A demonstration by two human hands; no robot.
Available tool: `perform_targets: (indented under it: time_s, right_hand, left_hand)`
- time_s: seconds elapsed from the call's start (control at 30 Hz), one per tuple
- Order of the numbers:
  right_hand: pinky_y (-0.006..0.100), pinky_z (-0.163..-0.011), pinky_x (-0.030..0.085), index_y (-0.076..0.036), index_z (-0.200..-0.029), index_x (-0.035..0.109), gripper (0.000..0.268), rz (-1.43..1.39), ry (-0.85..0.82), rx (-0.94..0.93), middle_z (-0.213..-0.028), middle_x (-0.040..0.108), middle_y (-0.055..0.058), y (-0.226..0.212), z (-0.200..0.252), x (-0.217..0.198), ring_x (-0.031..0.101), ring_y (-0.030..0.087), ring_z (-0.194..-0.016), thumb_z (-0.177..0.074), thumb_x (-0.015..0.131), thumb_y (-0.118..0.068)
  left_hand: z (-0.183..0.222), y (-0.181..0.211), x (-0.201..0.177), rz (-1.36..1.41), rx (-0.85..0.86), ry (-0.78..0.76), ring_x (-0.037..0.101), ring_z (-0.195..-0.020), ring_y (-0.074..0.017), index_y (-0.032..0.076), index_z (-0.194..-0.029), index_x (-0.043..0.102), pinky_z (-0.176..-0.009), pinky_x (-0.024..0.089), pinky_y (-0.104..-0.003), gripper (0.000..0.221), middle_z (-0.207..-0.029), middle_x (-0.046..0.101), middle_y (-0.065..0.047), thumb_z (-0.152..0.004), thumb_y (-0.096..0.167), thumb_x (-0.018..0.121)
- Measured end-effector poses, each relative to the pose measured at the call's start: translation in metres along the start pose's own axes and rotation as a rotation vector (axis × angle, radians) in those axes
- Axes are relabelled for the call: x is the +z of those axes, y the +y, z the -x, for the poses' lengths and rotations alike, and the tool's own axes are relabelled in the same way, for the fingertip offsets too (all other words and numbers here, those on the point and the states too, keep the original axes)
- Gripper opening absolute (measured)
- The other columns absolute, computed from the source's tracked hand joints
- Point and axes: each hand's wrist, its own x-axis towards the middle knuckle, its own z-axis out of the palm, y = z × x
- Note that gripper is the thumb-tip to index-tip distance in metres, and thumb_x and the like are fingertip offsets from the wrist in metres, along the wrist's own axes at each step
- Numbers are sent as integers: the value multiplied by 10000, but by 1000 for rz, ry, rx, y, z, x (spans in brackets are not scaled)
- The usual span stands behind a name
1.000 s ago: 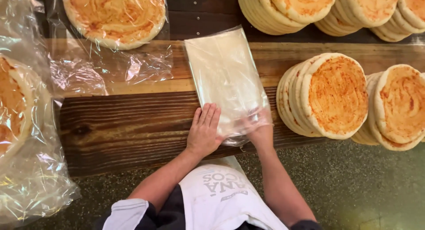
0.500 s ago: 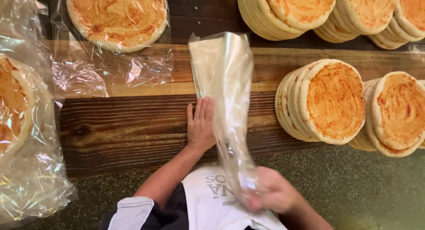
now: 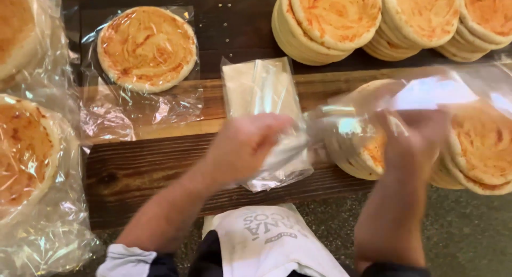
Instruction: The person is taking individual pizza bases from a stack and placing them into plastic bags for packaging.
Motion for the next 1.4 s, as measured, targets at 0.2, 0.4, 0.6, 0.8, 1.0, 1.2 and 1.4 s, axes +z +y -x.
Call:
perform_targets:
  time_s: [0.2, 0.4, 0.6, 0.8, 1.0, 1.2, 1.4]
  right_hand:
    - [155, -451, 333, -88, -868, 540, 204, -583, -5, 473, -563, 432, -22, 224, 21, -19, 447, 56, -462, -906, 691, 45]
    - [281, -537, 435, -114, -746, 460, 347, -896, -61, 989, -653, 504, 51, 297, 73, 1, 578, 185, -597, -801, 768, 35]
    - [525, -958, 537, -158, -1561, 375, 749, -848, -216, 1065, -1385, 603, 159, 310, 99, -14, 641, 323, -1210, -878, 672, -233]
    - [218, -497, 307, -218, -1484, 479, 718, -1208, -442, 1077, -881, 459, -28, 326, 84, -35, 370, 72, -543, -827, 641, 20]
    - [256, -345, 238, 46, -989, 754, 187, -606, -378, 1004, -475, 397, 68, 351, 115, -32, 310, 119, -310, -820, 683, 82]
    - [257, -293, 383, -34, -788, 716, 178, -297, -110, 1143, -498, 585, 82, 294, 107, 11, 516, 143, -325, -800, 873, -116]
    - [234, -302, 232, -65, -661, 667, 315, -34, -178, 928, -385, 444, 79, 314, 105, -31, 401, 132, -297, -848, 859, -229]
  left_hand:
    - [-53, -69, -30, -133, -305, -208, 754, -847, -327, 203, -1056, 770, -784, 589, -452, 160, -825, 774, -47, -921, 191, 684]
    - [-98, -151, 13, -858, -329, -625, 722, -951, -311, 265, -1241, 618, -848, 500, -521, 411, -1056, 726, -39, -889, 445, 732]
    - [1, -113, 103, -853, -54, -191, 654, -842, -202, 198, -1162, 641, -808, 483, -478, 438, -959, 672, 8, -778, 340, 797]
    - [79, -166, 128, -843, -330, -444, 319, -1494, -314, 230, -1543, 421, -1153, 208, -691, 774, -1571, 439, -93, -920, 678, 518]
    - [50, -187, 102, -936, -285, -672, 221, -1558, -232, 392, -1543, 383, -1236, 77, -667, 564, -1640, 377, 40, -1004, 540, 454]
    - [59, -129, 155, -509, -514, -414, 732, -911, -294, 217, -1158, 638, -752, 523, -527, 591, -964, 703, -40, -804, 691, 647]
    - [68, -143, 145, -228, -832, -248, 750, -856, -280, 311, -879, 746, -711, 569, -423, 229, -792, 750, 8, -904, 512, 640]
